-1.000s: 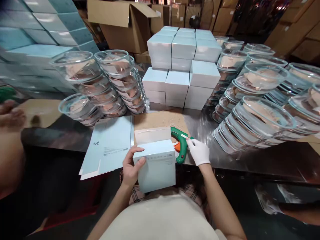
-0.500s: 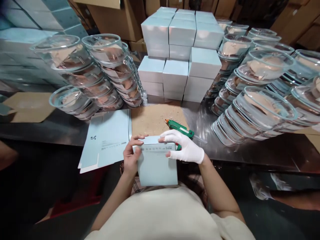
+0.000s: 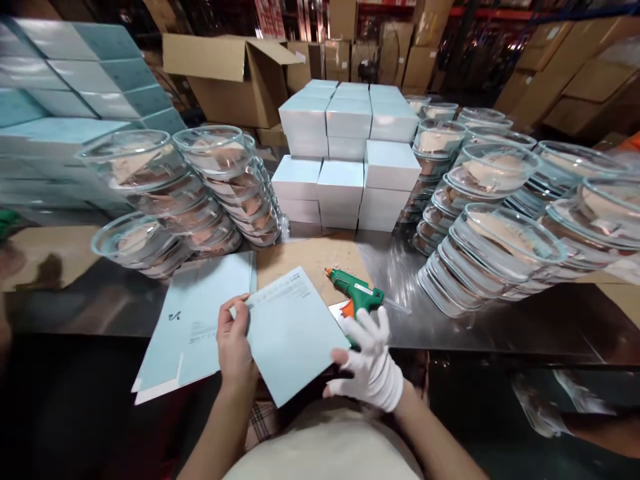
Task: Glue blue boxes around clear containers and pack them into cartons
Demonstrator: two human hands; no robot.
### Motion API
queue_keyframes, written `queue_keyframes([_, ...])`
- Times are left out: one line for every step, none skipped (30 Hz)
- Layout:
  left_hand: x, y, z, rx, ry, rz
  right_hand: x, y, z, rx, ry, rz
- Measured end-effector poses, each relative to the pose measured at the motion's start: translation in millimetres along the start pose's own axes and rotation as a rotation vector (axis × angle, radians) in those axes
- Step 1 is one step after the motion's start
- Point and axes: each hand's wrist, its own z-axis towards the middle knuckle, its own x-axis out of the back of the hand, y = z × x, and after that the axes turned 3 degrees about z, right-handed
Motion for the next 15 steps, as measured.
queue_keyframes([-4.2, 2, 4, 0.089, -0.026, -0.018, 0, -4, -2, 0.110, -0.010, -0.084])
queue_keyframes([-8.4, 5, 7, 0.162, -0.085, -0.037, 0, -4, 0, 0.208, -0.012, -0.162])
queue_keyframes([-11.9, 7, 9, 0.206, -0.155, -0.058, 2, -2, 7, 0.289, -0.015, -0.238])
queue_keyframes([-14.0, 8, 11, 0.217, -0.217, -0.077, 6, 5, 17, 0.337, -0.017, -0.299])
queue_keyframes([-14.2, 9, 13, 0.188, -0.251, -0.085, 9, 15, 32, 0.347, -0.014, -0.339])
queue_keyframes([-12.4, 9, 14, 0.121, -0.260, -0.075, 13, 29, 51, 0.338, -0.005, -0.380])
queue_keyframes([-8.6, 8, 15, 0.028, -0.246, -0.044, 16, 46, 73, 0.311, 0.002, -0.427])
queue_keyframes([-3.3, 7, 16, -0.072, -0.232, 0.008, 17, 66, 98, 0.270, 0.001, -0.473])
queue_keyframes([3.0, 6, 18, -0.160, -0.227, 0.075, 16, 87, 125, 0.230, -0.025, -0.517])
queue_keyframes([9.8, 6, 19, -0.228, -0.231, 0.148, 13, 108, 154, 0.161, -0.077, -0.554])
queue_keyframes([16.7, 7, 22, -0.280, -0.242, 0.224, 6, 129, 183, 0.102, -0.133, -0.576])
queue_keyframes([23.7, 9, 25, -0.322, -0.248, 0.304, -2, 148, 210, 0.013, -0.209, -0.607])
queue_keyframes([30.8, 14, 29, -0.367, -0.234, 0.389, -12, 166, 236, -0.068, -0.265, -0.633])
queue_keyframes([38.6, 20, 34, -0.423, -0.198, 0.482, -23, 181, 257, -0.120, -0.314, -0.651])
queue_keyframes([47.4, 27, 40, -0.489, -0.141, 0.581, -34, 194, 275, -0.168, -0.368, -0.673])
